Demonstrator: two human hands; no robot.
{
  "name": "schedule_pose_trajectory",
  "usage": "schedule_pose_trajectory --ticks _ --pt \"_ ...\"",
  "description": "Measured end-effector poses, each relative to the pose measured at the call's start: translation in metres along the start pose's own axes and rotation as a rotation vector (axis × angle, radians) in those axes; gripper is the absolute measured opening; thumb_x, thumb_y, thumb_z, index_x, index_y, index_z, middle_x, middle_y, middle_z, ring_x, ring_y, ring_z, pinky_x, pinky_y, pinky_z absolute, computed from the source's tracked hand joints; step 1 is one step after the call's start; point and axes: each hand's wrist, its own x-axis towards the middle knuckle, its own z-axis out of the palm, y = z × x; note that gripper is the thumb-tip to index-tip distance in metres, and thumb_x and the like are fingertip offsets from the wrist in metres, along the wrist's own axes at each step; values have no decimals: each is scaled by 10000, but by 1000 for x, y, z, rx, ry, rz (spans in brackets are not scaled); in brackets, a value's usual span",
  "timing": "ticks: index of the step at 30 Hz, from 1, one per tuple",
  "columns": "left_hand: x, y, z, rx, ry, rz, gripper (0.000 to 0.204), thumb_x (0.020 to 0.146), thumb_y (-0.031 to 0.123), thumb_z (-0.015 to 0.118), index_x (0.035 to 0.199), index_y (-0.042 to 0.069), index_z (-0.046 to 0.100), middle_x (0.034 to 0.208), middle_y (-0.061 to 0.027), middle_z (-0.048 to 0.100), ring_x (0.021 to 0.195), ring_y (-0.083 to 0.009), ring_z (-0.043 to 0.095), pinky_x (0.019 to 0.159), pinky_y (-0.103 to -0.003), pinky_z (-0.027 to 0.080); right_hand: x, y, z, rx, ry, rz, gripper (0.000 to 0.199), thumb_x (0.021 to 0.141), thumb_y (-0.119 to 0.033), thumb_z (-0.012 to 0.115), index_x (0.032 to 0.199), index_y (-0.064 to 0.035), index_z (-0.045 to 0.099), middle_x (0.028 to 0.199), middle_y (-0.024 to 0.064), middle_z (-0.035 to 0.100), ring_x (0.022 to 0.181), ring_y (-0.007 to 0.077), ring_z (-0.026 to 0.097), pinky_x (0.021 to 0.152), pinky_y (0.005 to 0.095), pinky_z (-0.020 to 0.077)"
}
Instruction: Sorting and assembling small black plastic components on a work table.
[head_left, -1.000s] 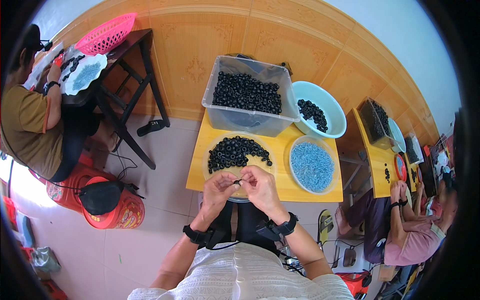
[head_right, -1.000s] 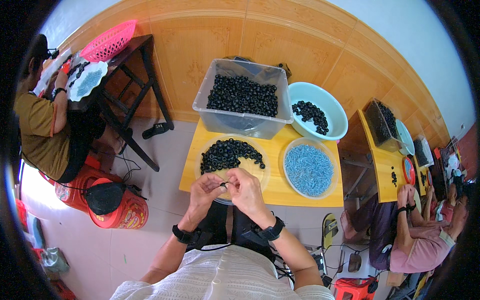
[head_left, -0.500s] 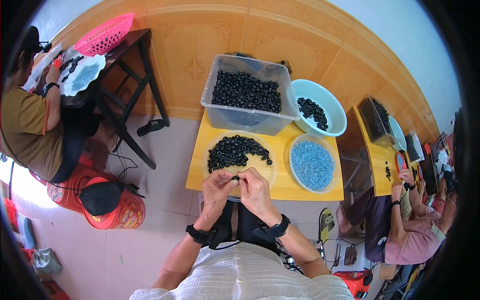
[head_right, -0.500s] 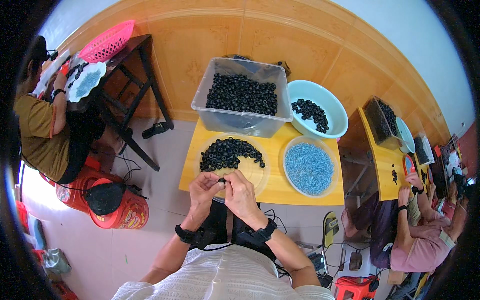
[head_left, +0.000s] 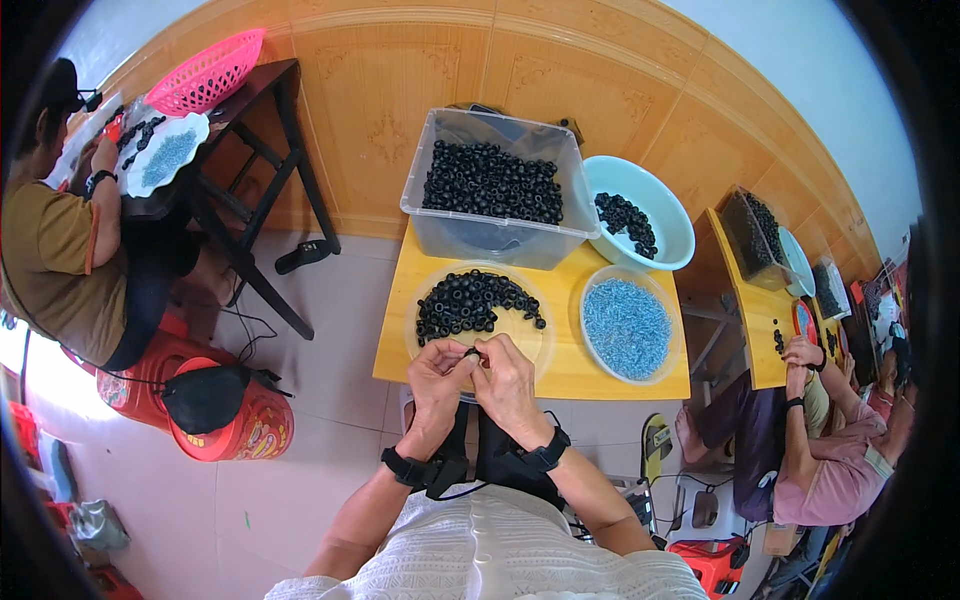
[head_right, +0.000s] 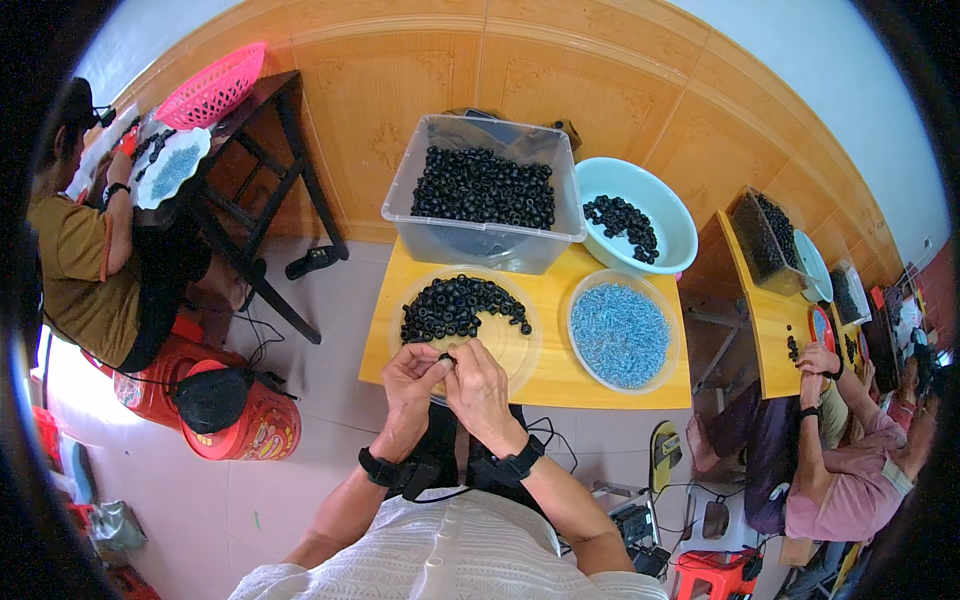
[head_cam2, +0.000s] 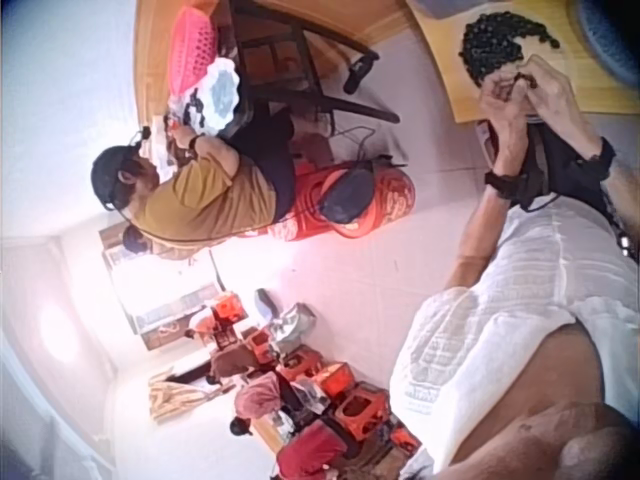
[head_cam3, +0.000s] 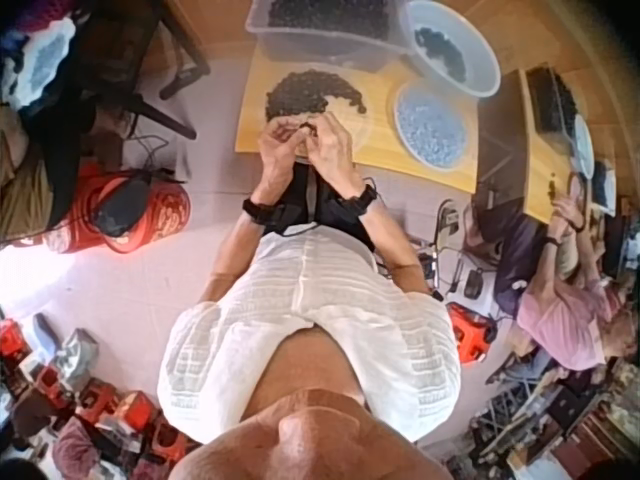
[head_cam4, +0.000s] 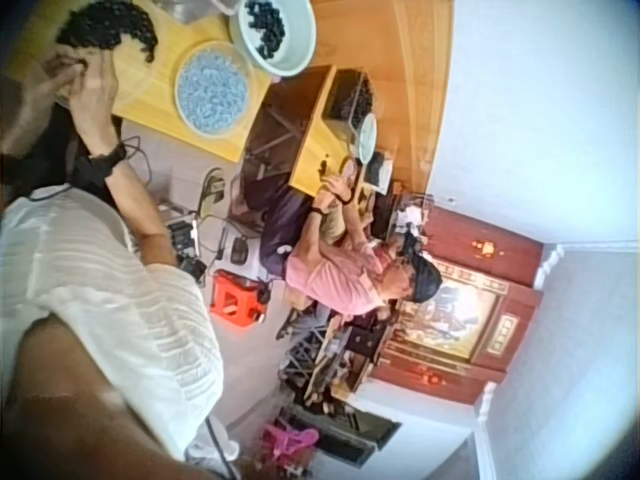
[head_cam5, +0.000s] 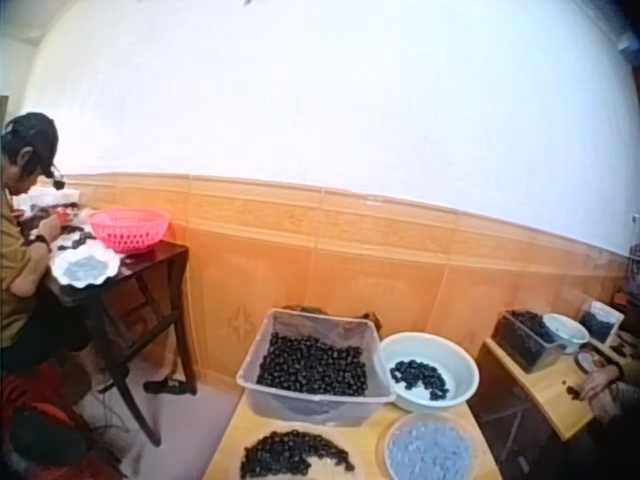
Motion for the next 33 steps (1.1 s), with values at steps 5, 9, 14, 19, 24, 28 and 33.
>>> schedule_pose_trajectory --ticks 5,9,14,19,24,28,33 --pt "0 2 3 -14 47 29 183 743 -82 630 885 17 569 805 -32 597 731 -80 567 684 -200 473 6 -8 1 -118 49 -90 200 681 63 628 853 30 533 755 142 512 621 280 570 538 344 468" --pt "4 14 6 -64 54 -3 190 747 -70 635 904 16 572 807 -25 594 725 -86 563 685 -209 479 9 -4 -1 -39 53 -45 247 687 43 631 925 17 570 778 122 516 628 244 576 528 323 471" --pt "3 21 2 -50 -17 -109 149 811 18 608 958 5 592 836 -36 604 753 -92 578 698 -225 494 8 -1 -7 -43 36 -61 306 694 9 641 996 -6 594 783 105 517 628 217 577 530 302 479" --pt "1 14 -3 48 -173 -260 226 888 176 538 928 -27 627 805 -29 611 730 -80 575 678 -233 501 7 0 -17 -188 -66 -101 277 712 -27 626 984 3 583 786 111 518 658 252 582 542 327 481" --pt "1 5 -5 107 -168 -287 205 885 144 538 907 -35 637 770 -39 615 690 -91 576 654 -234 502 5 -1 -19 -255 -83 -179 242 703 -27 621 934 20 567 761 109 485 677 263 567 567 333 476" --pt "-2 7 0 125 -105 -282 213 889 133 528 866 -48 637 756 -48 619 675 -95 577 635 -233 503 1 4 -17 -265 -121 -191 197 715 -26 606 902 17 563 742 104 474 662 269 564 561 337 477" --pt "-3 7 0 162 -159 -324 225 893 156 529 906 -43 634 767 -57 624 679 -110 590 641 -238 510 -3 10 -21 -215 -143 -125 190 728 -38 602 906 21 573 740 112 485 644 288 567 567 354 478"
